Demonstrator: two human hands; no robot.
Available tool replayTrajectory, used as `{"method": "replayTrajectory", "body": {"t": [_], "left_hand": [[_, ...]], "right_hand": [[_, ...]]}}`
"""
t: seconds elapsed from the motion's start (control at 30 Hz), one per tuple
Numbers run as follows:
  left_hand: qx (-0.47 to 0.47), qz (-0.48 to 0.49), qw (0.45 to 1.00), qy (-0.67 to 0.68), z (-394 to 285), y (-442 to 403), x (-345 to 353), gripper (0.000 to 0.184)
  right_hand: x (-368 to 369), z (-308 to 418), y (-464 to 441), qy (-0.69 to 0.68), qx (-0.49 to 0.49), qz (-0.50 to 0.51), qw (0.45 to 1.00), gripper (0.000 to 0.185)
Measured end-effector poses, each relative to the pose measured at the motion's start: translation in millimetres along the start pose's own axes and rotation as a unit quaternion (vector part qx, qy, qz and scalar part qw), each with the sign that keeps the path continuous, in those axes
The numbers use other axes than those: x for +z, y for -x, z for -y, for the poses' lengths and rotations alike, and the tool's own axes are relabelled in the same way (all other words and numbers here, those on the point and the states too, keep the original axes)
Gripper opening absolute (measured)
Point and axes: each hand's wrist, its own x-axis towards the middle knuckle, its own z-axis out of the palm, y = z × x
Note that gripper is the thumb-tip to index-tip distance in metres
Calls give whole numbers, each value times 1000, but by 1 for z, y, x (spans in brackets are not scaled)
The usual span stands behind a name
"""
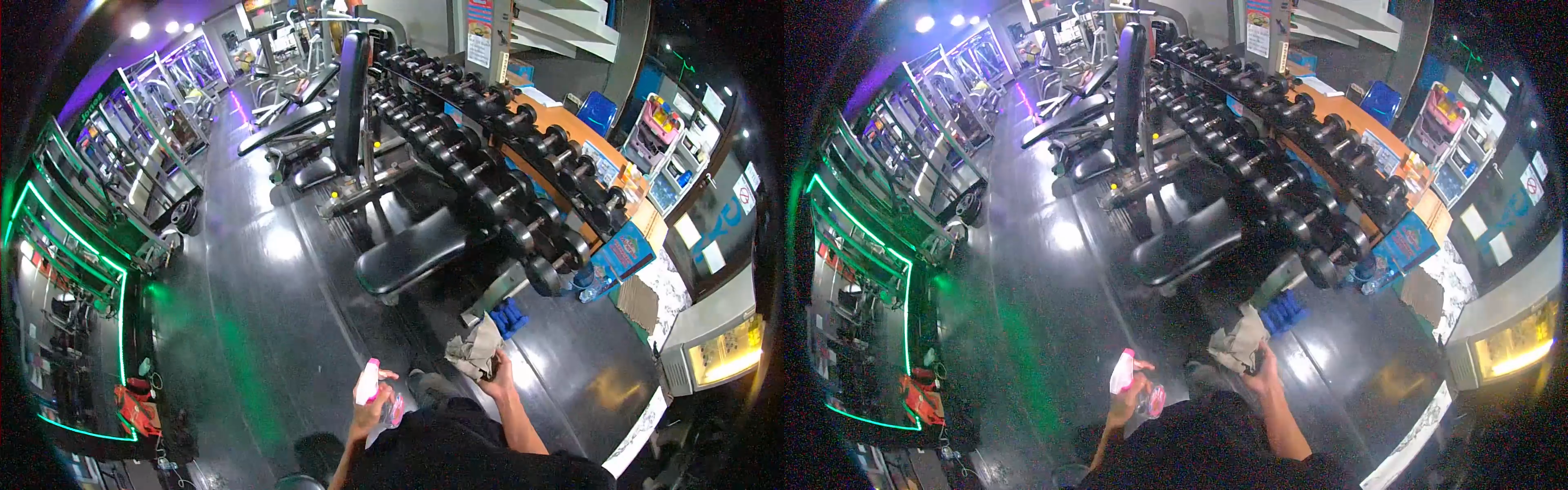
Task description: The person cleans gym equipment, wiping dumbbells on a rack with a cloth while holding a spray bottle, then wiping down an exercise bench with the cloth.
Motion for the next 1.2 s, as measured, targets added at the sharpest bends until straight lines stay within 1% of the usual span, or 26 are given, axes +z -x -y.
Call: {"method": "replayTrajectory", "body": {"t": [0.03,0.07,0.13,0.17,0.2,0.27,0.33,0.4,0.43,0.47,0.53,0.6,0.63,0.67,0.7,0.73,0.77,0.83,0.87,0.9,0.93,1.0,1.03,1.07,1.13,1.2], "left_hand": [[-5,4,1000,11,-1,-14,-6,28],[-2,5,1000,4,-2,-28,-10,28],[-4,6,1000,-18,-8,-63,-20,26],[-3,9,1000,-23,-12,-80,-26,26],[-14,15,999,-39,-14,-96,-32,27],[-30,24,997,-67,-17,-133,-40,28],[-30,6,998,-50,-19,-171,-44,26],[9,13,986,-167,-6,-208,-56,22],[-28,6,987,-161,0,-225,-64,21],[-47,-6,983,-178,6,-241,-70,21],[-48,-16,973,-227,18,-272,-91,19],[-45,-14,956,-291,37,-300,-117,17],[-9,-9,948,-317,45,-313,-130,16],[-17,-3,949,-313,54,-325,-143,16],[-43,22,951,-305,58,-340,-156,16],[-70,50,951,-296,64,-351,-166,17],[-127,60,948,-284,70,-362,-177,19],[-127,87,946,-286,82,-386,-195,20],[-116,104,945,-288,90,-402,-206,21],[-96,130,930,-329,97,-418,-218,23],[-104,145,927,-329,97,-431,-229,23],[-155,150,915,-340,101,-457,-239,23],[-177,156,901,-365,107,-470,-247,20],[-183,174,898,-361,123,-481,-259,20],[-74,217,877,-422,153,-500,-283,16],[-105,256,863,-422,171,-518,-295,15]], "right_hand": [[15,1,-12,-3,-24,7,1000,44],[40,2,-18,-7,-22,12,1000,44],[90,8,-40,-18,-60,115,991,51],[98,11,-55,-11,-54,70,996,58],[102,13,-71,-14,-55,69,996,58],[113,20,-112,24,-67,65,995,54],[128,28,-144,6,-51,80,995,49],[144,34,-159,43,-43,36,998,48],[151,39,-160,47,-18,46,998,49],[149,41,-167,49,-16,35,998,49],[146,44,-184,78,-60,27,995,51],[152,41,-185,77,-67,12,995,51],[152,39,-187,67,-76,-5,995,51],[153,38,-189,57,-87,-23,994,50],[148,35,-192,50,-96,-43,993,56],[144,32,-193,46,-100,-53,992,56],[140,27,-195,36,-115,-69,990,56],[154,12,-202,2,-144,-92,985,55],[157,5,-207,-30,-144,-88,985,51],[160,-2,-214,-40,-160,-113,980,50],[163,-13,-220,-48,-175,-141,973,48],[173,-34,-236,-96,-195,-149,965,45],[188,-45,-239,-106,-197,-195,955,43],[198,-58,-249,-106,-221,-200,949,40],[223,-83,-260,-144,-199,-246,938,39],[232,-109,-270,-155,-194,-267,931,40]]}}
